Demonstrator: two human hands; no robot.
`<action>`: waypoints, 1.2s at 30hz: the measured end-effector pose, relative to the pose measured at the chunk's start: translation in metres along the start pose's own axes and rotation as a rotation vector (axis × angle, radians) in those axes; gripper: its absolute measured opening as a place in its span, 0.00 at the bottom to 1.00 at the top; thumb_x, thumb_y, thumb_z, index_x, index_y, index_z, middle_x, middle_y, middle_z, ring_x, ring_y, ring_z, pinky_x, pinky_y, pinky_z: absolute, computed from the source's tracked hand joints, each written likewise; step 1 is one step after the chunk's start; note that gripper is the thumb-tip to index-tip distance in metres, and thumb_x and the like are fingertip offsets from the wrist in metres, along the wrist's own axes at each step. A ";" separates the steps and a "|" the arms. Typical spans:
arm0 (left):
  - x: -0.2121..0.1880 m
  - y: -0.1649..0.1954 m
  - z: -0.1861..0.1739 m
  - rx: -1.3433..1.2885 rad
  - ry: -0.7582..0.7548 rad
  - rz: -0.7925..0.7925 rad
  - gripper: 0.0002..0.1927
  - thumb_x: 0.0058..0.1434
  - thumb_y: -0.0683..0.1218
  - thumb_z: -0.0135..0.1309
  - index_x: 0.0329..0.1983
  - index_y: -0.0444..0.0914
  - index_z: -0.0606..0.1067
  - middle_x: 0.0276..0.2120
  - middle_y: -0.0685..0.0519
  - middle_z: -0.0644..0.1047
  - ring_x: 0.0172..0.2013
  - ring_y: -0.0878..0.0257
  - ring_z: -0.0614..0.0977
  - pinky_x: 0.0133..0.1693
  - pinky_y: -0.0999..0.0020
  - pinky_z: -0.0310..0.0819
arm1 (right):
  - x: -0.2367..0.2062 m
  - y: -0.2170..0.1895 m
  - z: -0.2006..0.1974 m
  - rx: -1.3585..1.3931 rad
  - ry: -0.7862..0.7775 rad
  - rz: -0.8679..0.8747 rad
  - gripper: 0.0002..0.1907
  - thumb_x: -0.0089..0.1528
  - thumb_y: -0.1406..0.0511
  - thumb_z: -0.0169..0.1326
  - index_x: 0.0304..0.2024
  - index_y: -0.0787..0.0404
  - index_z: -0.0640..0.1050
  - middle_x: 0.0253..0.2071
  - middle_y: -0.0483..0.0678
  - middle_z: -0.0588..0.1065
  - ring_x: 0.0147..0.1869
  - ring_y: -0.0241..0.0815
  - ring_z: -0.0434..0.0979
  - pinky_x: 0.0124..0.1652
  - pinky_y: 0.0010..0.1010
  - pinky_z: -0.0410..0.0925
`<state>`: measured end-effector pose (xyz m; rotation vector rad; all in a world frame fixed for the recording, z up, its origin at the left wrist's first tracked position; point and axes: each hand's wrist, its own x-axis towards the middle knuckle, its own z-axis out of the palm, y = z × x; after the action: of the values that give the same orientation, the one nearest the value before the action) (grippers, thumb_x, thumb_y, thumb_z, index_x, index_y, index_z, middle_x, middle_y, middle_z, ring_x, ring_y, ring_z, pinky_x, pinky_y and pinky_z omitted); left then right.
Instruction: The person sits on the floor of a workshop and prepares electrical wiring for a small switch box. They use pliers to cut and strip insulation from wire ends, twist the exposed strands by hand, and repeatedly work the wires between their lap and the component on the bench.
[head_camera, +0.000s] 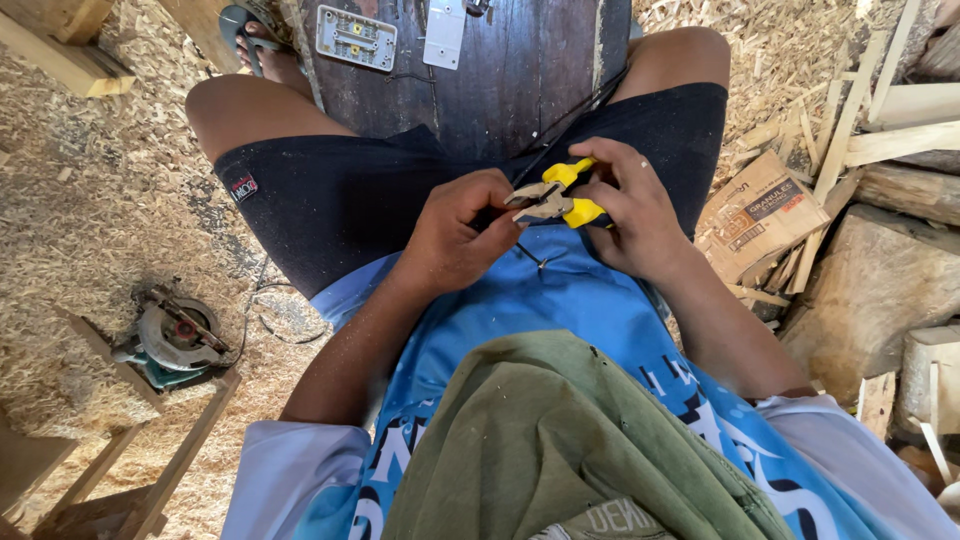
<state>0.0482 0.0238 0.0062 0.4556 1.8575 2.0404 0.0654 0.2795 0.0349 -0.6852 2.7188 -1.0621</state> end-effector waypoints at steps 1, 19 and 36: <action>0.000 0.000 0.000 0.005 -0.004 0.013 0.08 0.61 0.36 0.59 0.34 0.35 0.70 0.30 0.52 0.72 0.30 0.62 0.74 0.33 0.68 0.66 | 0.000 0.000 0.000 -0.001 -0.003 0.010 0.17 0.52 0.78 0.61 0.44 0.63 0.77 0.64 0.57 0.68 0.56 0.55 0.73 0.54 0.39 0.69; 0.004 0.002 0.006 0.065 0.018 -0.019 0.22 0.58 0.46 0.70 0.34 0.36 0.65 0.30 0.52 0.69 0.27 0.65 0.70 0.28 0.70 0.66 | -0.002 -0.004 0.003 0.150 -0.005 0.121 0.17 0.52 0.81 0.57 0.42 0.64 0.77 0.55 0.57 0.69 0.56 0.54 0.76 0.53 0.36 0.70; 0.012 0.002 0.020 0.051 0.193 -0.055 0.16 0.60 0.46 0.69 0.29 0.36 0.73 0.26 0.53 0.75 0.26 0.69 0.73 0.29 0.72 0.68 | 0.003 -0.009 0.007 0.232 -0.031 0.147 0.20 0.50 0.79 0.61 0.44 0.63 0.77 0.56 0.54 0.72 0.60 0.55 0.73 0.58 0.40 0.66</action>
<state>0.0470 0.0471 0.0100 0.2248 2.0128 2.0676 0.0680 0.2678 0.0363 -0.4531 2.5194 -1.2894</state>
